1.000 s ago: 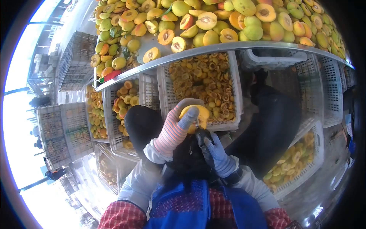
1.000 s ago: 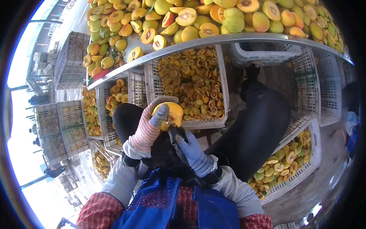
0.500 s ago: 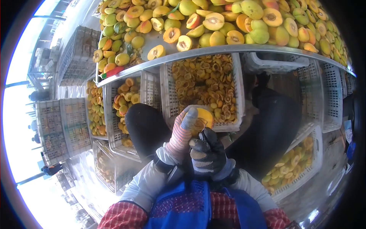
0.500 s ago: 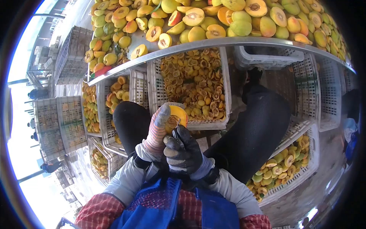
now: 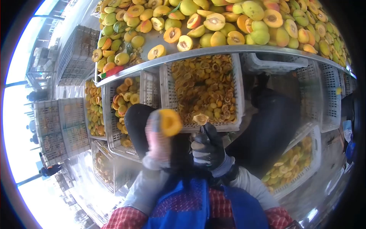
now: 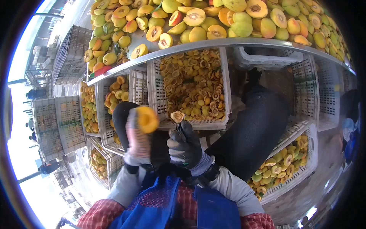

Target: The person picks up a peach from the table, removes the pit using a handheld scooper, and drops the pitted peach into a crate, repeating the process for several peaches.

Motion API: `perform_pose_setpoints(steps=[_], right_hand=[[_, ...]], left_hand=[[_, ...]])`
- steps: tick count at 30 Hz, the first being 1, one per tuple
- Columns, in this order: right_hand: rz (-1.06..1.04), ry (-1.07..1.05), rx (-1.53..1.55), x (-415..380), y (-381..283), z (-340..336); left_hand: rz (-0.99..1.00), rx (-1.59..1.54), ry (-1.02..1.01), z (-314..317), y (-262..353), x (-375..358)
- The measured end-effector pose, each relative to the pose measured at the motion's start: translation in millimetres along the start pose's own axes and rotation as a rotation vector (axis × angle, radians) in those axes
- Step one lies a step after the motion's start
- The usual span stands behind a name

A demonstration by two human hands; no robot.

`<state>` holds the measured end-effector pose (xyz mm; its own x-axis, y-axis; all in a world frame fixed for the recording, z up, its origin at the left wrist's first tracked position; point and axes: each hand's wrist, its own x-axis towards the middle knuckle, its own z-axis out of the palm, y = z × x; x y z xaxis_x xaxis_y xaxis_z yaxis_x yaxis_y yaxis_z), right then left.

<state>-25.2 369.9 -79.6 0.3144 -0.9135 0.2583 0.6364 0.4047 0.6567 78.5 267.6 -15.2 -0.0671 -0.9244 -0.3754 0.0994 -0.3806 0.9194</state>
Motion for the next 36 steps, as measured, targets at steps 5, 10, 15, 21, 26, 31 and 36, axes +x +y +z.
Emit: perform_pose_setpoints(steps=[5,10,15,21,26,31,36], right_hand=[[-0.015,0.114,-0.114,2,-1,-4],[-0.022,0.166,-0.101,9,-10,-10],[-0.127,0.374,-0.195,10,-18,-5],[-0.238,0.491,-0.487,8,-19,7],[-0.265,0.492,-0.887,25,-8,52],[-0.375,0.405,-0.655,1,-35,-2],[-0.440,0.685,-1.057,11,6,20]], left_hand=[[0.557,1.195,0.246,-132,64,89],[0.580,1.338,0.212,-50,97,109],[0.308,1.697,-0.130,60,102,195],[0.374,1.257,-0.436,88,92,202],[0.181,0.456,-0.442,62,48,99],[0.051,0.323,-0.247,48,19,47],[0.015,0.283,-0.193,37,4,29]])
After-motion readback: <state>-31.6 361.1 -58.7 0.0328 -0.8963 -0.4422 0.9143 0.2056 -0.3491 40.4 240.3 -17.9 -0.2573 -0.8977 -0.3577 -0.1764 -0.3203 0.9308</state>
